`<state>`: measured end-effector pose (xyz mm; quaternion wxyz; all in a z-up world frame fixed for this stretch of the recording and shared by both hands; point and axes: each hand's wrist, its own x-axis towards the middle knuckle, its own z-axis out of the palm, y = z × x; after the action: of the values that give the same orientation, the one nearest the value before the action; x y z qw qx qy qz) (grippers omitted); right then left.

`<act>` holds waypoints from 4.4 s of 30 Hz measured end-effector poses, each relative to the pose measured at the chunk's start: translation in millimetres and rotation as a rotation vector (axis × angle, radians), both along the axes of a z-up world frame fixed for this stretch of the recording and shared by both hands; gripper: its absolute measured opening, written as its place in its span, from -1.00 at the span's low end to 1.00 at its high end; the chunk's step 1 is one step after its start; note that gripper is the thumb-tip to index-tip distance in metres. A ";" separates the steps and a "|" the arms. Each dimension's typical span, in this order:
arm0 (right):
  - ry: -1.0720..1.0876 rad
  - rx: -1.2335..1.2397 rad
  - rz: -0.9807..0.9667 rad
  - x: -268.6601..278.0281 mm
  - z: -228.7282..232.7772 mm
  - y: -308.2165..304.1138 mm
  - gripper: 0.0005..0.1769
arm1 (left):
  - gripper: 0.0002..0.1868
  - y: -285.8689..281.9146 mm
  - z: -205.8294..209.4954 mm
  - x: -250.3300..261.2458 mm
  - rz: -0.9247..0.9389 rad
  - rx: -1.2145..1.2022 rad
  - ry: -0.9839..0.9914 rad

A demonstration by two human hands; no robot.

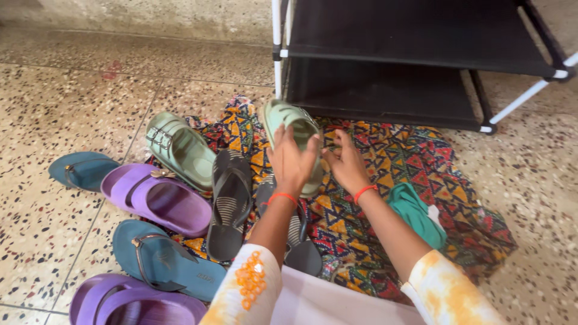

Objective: The person sits on a patterned mat and wipes several pairs of sandals and flip-flops with a teal cloth. They clean the soles and straps of each shoe, then place the cleaned shoes on a nearby three-tier shoe rack.

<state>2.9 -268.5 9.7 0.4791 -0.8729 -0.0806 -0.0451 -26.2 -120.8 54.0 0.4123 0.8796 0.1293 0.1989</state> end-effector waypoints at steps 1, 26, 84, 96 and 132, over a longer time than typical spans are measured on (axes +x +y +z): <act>0.017 0.024 0.000 -0.4 -0.3 -8.4 -0.24 | -0.19 -10.0 -0.6 -4.5 -0.025 -0.001 0.008; 0.065 0.213 -0.216 -49.3 -16.9 -131.3 -0.40 | 0.07 -119.1 -55.6 -43.9 -0.535 -0.163 0.161; -0.243 -0.163 -0.144 -54.1 -19.1 -139.1 -0.27 | 0.11 -135.8 -53.7 -38.1 -0.654 -1.367 0.353; 0.653 -0.253 -0.187 -78.7 -7.3 -171.6 -0.54 | 0.27 -133.9 -55.5 -39.8 -0.616 -1.248 0.437; -0.176 -0.219 -0.129 -70.8 -56.5 -128.1 -0.22 | 0.17 -122.5 -60.8 -47.2 -0.628 -1.322 0.349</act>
<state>-67.9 -396.7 -46.8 0.3683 -0.9159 -0.0706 -0.1431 -73.3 -243.4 -6.9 0.8654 0.4630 0.0283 -0.1894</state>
